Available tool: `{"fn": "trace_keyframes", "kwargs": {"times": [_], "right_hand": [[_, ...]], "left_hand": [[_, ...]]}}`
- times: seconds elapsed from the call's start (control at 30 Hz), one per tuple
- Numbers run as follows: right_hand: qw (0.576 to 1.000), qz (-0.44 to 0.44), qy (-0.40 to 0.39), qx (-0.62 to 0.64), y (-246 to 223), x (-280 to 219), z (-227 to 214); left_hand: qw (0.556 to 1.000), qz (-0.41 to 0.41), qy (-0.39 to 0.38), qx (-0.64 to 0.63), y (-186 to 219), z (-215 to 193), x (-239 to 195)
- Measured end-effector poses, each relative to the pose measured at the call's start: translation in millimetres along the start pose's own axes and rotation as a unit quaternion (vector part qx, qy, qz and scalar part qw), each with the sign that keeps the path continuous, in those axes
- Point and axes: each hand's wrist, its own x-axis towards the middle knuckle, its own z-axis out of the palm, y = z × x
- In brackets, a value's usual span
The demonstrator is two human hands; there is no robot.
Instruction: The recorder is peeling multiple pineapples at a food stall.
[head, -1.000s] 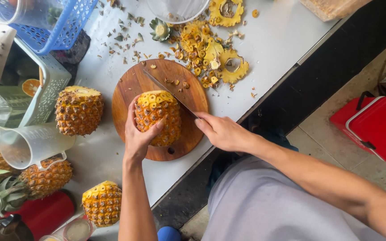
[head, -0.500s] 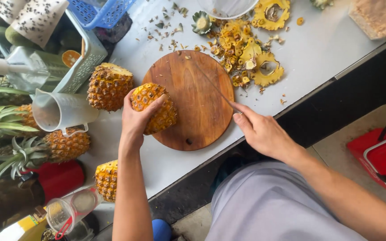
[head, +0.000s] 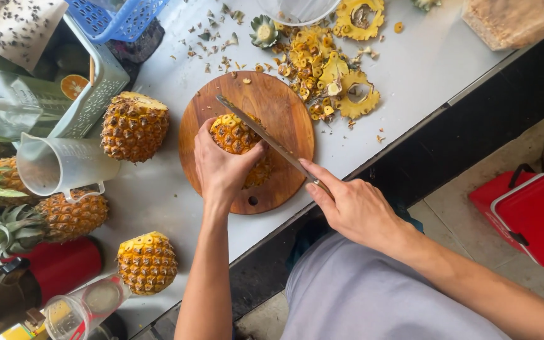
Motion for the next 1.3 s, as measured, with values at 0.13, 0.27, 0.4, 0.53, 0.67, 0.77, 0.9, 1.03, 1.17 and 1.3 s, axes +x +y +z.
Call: {"fn": "trace_keyframes", "kwargs": {"times": [0.13,0.27,0.4,0.53,0.67,0.77,0.9,1.03,1.17,1.3], "right_hand": [[0.999,0.038,-0.026,0.021,4,-1,1],[0.999,-0.024,0.014,0.035,0,34,10],[0.998,0.037,-0.039,0.027,-9,15,3],[0.998,0.042,-0.047,0.015,9,16,12],[0.996,-0.002,-0.025,0.084,-1,40,10],[0.992,0.021,-0.060,0.107,4,24,11],[0.991,0.012,-0.044,0.123,9,33,23],[0.991,0.000,-0.041,0.130,-6,39,18],[0.992,0.036,-0.077,0.097,10,33,33],[0.991,-0.077,0.002,0.109,51,65,81]], "left_hand": [[1.000,0.009,-0.023,-0.010,-5,-1,-1],[0.998,0.056,0.011,-0.020,-13,2,-4],[1.000,0.014,0.003,-0.027,-8,-1,0],[0.998,0.044,-0.002,-0.039,-11,-2,-3],[0.997,0.077,-0.005,-0.028,-17,-4,-5],[0.997,0.067,-0.016,-0.046,-22,-9,-2],[0.993,0.102,-0.007,-0.065,-30,-10,-6],[0.985,0.058,-0.030,-0.157,-37,-14,-8],[0.973,0.063,-0.053,-0.217,-42,-16,-7],[0.968,0.112,-0.055,-0.217,-50,-18,-19]]}}
